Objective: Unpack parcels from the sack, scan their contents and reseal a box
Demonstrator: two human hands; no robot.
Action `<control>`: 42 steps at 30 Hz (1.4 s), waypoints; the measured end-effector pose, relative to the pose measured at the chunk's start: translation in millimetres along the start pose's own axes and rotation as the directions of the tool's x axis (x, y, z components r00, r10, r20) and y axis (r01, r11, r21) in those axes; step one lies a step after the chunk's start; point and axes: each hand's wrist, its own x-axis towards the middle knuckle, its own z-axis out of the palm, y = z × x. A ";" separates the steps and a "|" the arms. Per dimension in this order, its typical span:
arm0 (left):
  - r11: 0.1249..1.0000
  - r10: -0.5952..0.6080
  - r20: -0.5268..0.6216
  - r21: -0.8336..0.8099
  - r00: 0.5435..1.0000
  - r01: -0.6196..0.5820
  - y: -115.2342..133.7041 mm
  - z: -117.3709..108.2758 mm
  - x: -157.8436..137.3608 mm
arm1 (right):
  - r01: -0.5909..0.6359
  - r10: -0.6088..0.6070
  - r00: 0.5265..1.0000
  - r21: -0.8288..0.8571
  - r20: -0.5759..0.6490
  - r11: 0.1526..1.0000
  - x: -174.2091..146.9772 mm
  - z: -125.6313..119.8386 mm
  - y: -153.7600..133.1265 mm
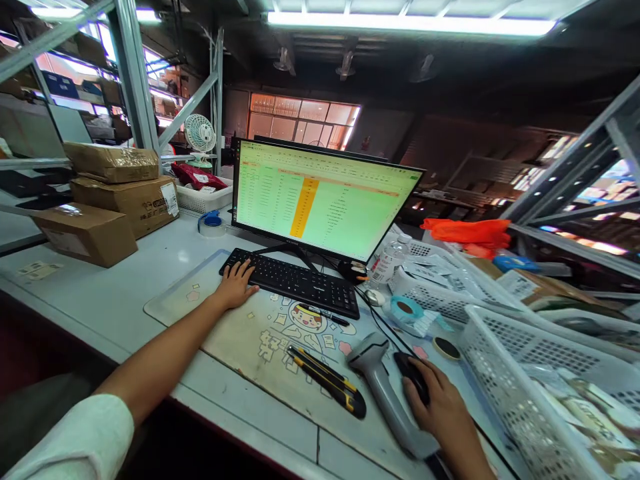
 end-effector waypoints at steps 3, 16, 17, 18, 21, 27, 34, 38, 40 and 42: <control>1.000 0.009 -0.054 0.012 0.998 -0.009 0.6 0.4 0.1 | 0.000 0.000 1.000 0.012 -0.021 1.000 0.6 1.3 2.2; 1.000 -0.002 -0.134 -0.030 0.991 -0.002 -0.5 1.9 0.9 | 0.026 -0.026 0.999 -0.015 -0.039 1.000 0.5 -2.4 1.9; 0.999 -0.005 -0.136 -0.033 0.991 0.001 -0.9 2.4 1.1 | 0.014 -0.014 0.999 -0.003 -0.031 1.000 0.5 -2.2 2.6; 0.999 -0.008 -0.137 -0.035 0.990 0.003 -1.2 2.6 1.3 | -0.002 0.002 1.000 0.011 -0.025 1.000 0.5 -2.1 3.4; 0.999 -0.007 -0.136 -0.037 0.991 0.002 -1.5 2.1 1.0 | -0.059 0.060 0.998 0.047 -0.004 0.997 1.5 -2.3 4.3; 0.999 -0.007 -0.136 -0.034 0.991 0.002 -0.3 1.0 0.6 | -0.043 0.043 0.999 0.059 0.005 0.997 3.4 -3.6 1.2; 0.999 -0.002 -0.149 -0.041 0.989 -0.004 -2.8 4.1 2.0 | -0.021 0.021 1.000 0.020 0.008 1.000 0.3 -4.5 -2.4; 0.999 -0.001 -0.150 -0.035 0.989 -0.004 -2.9 4.1 1.8 | -0.015 0.015 1.000 0.003 0.007 1.000 0.5 -3.1 -2.8; 0.999 -0.003 -0.151 -0.034 0.989 -0.002 -2.4 3.7 1.6 | -0.013 0.013 1.000 -0.007 0.010 1.000 0.6 -3.2 -3.0; 0.999 -0.005 -0.150 -0.035 0.989 0.000 -2.0 3.3 1.5 | -0.008 0.009 1.000 -0.011 0.012 1.000 0.6 -3.4 -3.1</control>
